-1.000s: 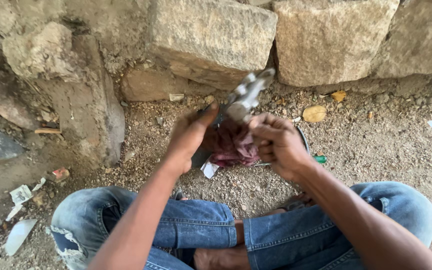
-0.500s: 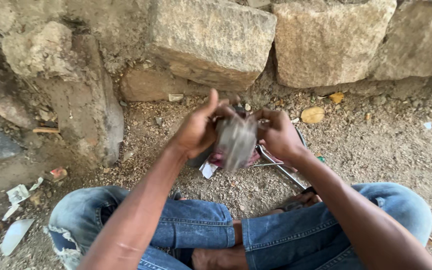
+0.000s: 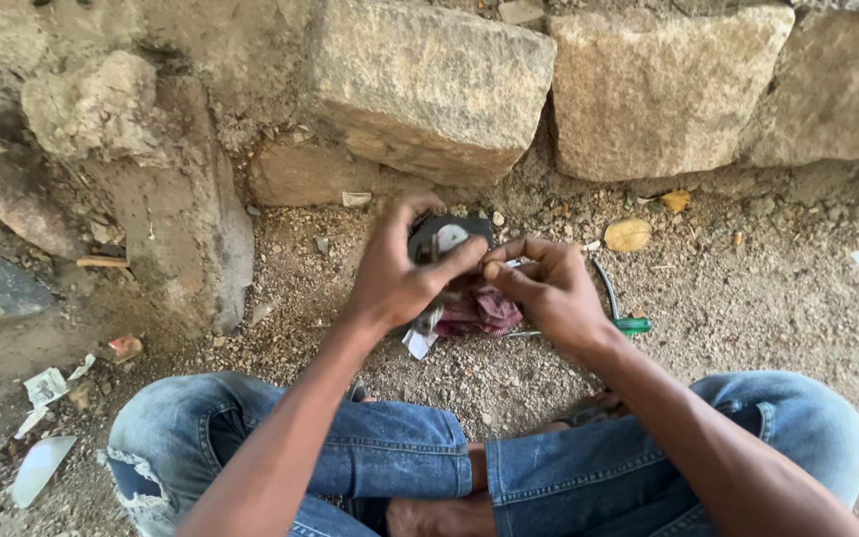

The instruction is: The person sits on the ground and uses a screwdriver to manipulate a small metal mechanical part. They repeatedly insert the screwdriver into the part, turn it, and wipe the part with a cloth. The person also uses pliers to adjust components of the part.

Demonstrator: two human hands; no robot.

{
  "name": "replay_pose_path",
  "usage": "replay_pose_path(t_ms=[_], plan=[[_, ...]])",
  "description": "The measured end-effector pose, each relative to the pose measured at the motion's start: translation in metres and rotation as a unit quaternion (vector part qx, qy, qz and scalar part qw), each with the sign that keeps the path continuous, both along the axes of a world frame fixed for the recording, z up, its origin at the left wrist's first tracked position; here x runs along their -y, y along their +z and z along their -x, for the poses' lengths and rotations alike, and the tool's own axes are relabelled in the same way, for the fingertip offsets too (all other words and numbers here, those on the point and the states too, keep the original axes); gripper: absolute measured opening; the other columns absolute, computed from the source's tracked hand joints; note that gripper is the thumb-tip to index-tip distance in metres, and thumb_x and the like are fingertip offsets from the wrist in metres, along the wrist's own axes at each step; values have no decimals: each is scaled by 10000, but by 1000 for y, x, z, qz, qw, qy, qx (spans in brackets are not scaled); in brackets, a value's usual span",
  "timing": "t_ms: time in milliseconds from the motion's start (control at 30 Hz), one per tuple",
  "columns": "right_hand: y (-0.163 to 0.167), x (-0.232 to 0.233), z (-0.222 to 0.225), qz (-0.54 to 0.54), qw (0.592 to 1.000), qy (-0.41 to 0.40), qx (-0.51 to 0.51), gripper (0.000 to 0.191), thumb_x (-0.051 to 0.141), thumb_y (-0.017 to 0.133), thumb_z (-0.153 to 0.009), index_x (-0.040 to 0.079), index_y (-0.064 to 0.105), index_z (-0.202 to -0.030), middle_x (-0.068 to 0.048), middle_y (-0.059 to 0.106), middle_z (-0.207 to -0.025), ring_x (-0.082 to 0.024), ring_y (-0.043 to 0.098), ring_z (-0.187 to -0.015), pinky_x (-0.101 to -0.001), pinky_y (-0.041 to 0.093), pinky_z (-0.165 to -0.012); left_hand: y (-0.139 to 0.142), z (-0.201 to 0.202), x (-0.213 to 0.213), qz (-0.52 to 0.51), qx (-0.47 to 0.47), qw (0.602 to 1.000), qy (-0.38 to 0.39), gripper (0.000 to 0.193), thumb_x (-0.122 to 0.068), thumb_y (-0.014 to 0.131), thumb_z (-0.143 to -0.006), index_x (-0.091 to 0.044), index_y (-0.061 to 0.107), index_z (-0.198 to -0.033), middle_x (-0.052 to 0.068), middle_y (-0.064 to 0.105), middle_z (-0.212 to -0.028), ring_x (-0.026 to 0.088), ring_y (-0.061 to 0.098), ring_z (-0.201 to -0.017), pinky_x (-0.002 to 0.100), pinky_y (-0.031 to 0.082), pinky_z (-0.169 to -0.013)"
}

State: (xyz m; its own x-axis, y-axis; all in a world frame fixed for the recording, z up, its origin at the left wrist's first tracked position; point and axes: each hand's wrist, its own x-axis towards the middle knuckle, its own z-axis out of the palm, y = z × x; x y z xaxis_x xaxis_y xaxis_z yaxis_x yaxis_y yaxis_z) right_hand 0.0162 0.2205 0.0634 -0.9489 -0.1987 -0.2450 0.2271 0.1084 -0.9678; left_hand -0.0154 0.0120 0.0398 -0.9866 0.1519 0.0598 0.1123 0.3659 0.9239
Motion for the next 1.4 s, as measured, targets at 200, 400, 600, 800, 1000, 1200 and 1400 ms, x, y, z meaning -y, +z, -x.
replay_pose_path(t_ms=[200,400,600,800,1000,1200,1400], plan=[[5,12,-8,9,1000,18,5,126,85,655,-957,-13,687,-1030,-57,731,-712,-78,610,-568,-224,488,-514,-17,-18,-8,-177,-19,984,-9,330,-323,803,-872,-66,645,-1006,57,697,-857,198,676,-747,344,610,-665],[33,-50,4,-302,953,-14,10,230,298,640,-969,103,755,-1008,-58,630,-599,-130,416,-459,-326,317,-431,-17,-7,46,-541,266,796,41,311,-322,703,-820,-50,655,-965,108,674,-774,246,660,-614,419,593,-534],[34,-97,17,-666,727,151,68,294,428,633,-983,385,739,-1254,-45,814,-784,-188,688,-576,-359,582,-582,-23,-25,44,-593,328,729,-96,333,-215,701,-732,-62,648,-1023,109,693,-846,221,682,-710,431,587,-584],[26,-112,17,-588,803,81,-59,337,202,737,-881,235,766,-1216,-49,801,-904,-170,773,-724,-376,637,-665,-33,-26,29,-603,315,729,-81,302,-258,707,-808,-55,657,-1027,87,675,-802,201,673,-687,440,594,-593],[30,-86,11,-428,898,17,-103,173,136,771,-850,144,793,-1022,-39,792,-1067,-152,769,-882,-319,609,-751,-51,-31,20,-606,307,733,-34,312,-305,704,-831,-30,712,-976,115,727,-792,231,717,-677,462,625,-608],[25,-27,-6,-160,986,10,-43,202,83,798,-783,67,778,-984,-96,810,-966,-165,797,-792,-320,642,-723,-57,-35,9,-598,376,708,-13,324,-333,681,-804,-52,714,-963,109,738,-795,245,731,-697,481,639,-655],[14,13,-27,-159,976,25,-148,204,106,786,-861,74,738,-1057,-77,817,-965,-114,818,-784,-293,644,-658,-56,-48,-4,-620,414,666,-13,419,-387,636,-823,-24,712,-1019,114,730,-833,248,728,-749,505,630,-663]])
